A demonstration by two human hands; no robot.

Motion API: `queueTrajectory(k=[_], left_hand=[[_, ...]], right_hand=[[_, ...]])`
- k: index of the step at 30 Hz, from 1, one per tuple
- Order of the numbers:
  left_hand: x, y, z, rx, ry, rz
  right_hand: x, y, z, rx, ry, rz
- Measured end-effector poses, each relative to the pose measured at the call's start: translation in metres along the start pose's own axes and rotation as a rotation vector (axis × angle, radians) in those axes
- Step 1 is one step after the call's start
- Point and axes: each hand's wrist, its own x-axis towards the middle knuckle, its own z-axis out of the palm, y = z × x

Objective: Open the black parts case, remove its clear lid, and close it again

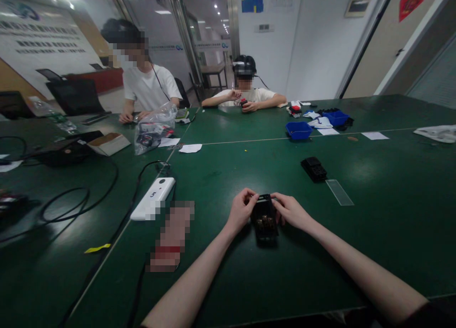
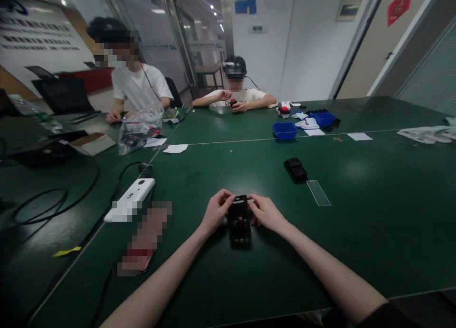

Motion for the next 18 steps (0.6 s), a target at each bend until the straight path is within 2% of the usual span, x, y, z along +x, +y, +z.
queueTrajectory(k=[4, 8, 12, 18], left_hand=[[0.000, -0.001, 0.000, 0.033, 0.001, -0.006], [0.000, -0.001, -0.001, 0.041, -0.009, -0.017], [0.000, 0.001, -0.002, 0.045, -0.019, -0.020], [-0.001, 0.003, -0.003, 0.065, -0.018, -0.026]], right_hand=[[-0.001, -0.001, -0.012, -0.219, 0.046, -0.091], [-0.002, -0.001, -0.030, -0.581, 0.195, -0.116], [-0.004, -0.001, -0.053, -0.875, 0.358, -0.008], [-0.015, 0.002, -0.098, -1.045, 0.589, 0.320]])
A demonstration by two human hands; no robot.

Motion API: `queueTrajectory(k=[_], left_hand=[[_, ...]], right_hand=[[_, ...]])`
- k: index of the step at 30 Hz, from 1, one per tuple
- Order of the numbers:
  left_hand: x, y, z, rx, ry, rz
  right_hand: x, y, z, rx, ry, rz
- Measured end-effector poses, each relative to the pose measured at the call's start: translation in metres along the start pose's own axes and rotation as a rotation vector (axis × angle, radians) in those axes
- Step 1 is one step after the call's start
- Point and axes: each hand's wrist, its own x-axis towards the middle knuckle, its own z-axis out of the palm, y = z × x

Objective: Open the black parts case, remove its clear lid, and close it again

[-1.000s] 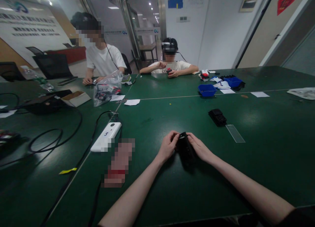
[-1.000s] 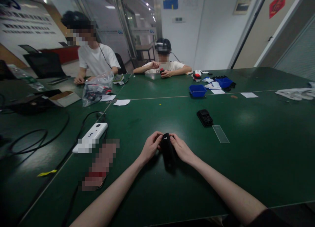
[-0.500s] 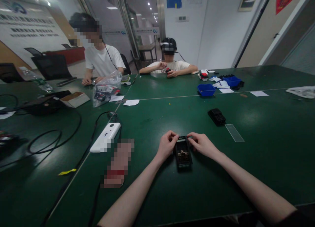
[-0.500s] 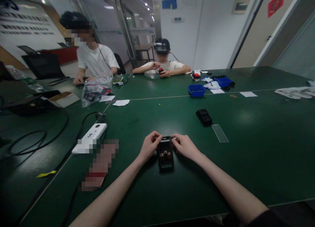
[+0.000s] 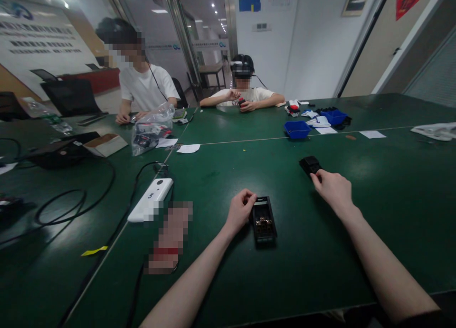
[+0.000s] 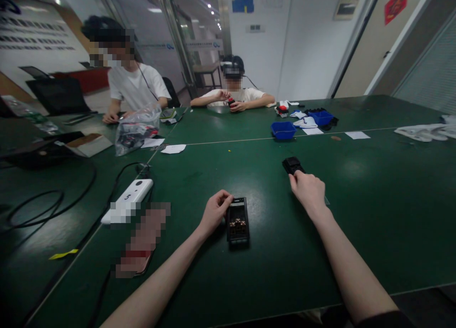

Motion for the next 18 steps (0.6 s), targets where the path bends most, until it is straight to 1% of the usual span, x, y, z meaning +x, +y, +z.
queueTrajectory(k=[2, 4, 6, 8, 9, 11, 15, 18], left_hand=[[0.000, 0.000, 0.000, -0.004, -0.003, -0.002], [0.000, 0.000, 0.000, -0.006, -0.003, -0.003], [0.000, -0.001, 0.000, 0.000, -0.002, 0.000], [0.000, -0.001, 0.001, 0.010, 0.002, 0.010], [0.000, -0.002, 0.001, 0.016, 0.004, 0.016], [0.001, -0.002, 0.001, 0.026, 0.008, 0.024], [0.001, -0.002, 0.001, 0.035, 0.006, 0.027], [0.000, -0.002, 0.001, 0.038, 0.006, 0.032]], right_hand=[[0.004, 0.014, -0.002, -0.056, -0.005, 0.099], [0.006, 0.026, -0.001, -0.087, -0.034, 0.135], [0.008, 0.034, 0.004, -0.116, -0.103, 0.140], [0.008, 0.036, 0.010, -0.144, -0.208, 0.149], [0.008, 0.036, 0.012, -0.157, -0.250, 0.154], [0.007, 0.031, 0.015, -0.172, -0.290, 0.144], [0.000, 0.012, 0.013, -0.173, -0.301, 0.092], [-0.009, -0.008, 0.009, -0.176, -0.318, 0.010]])
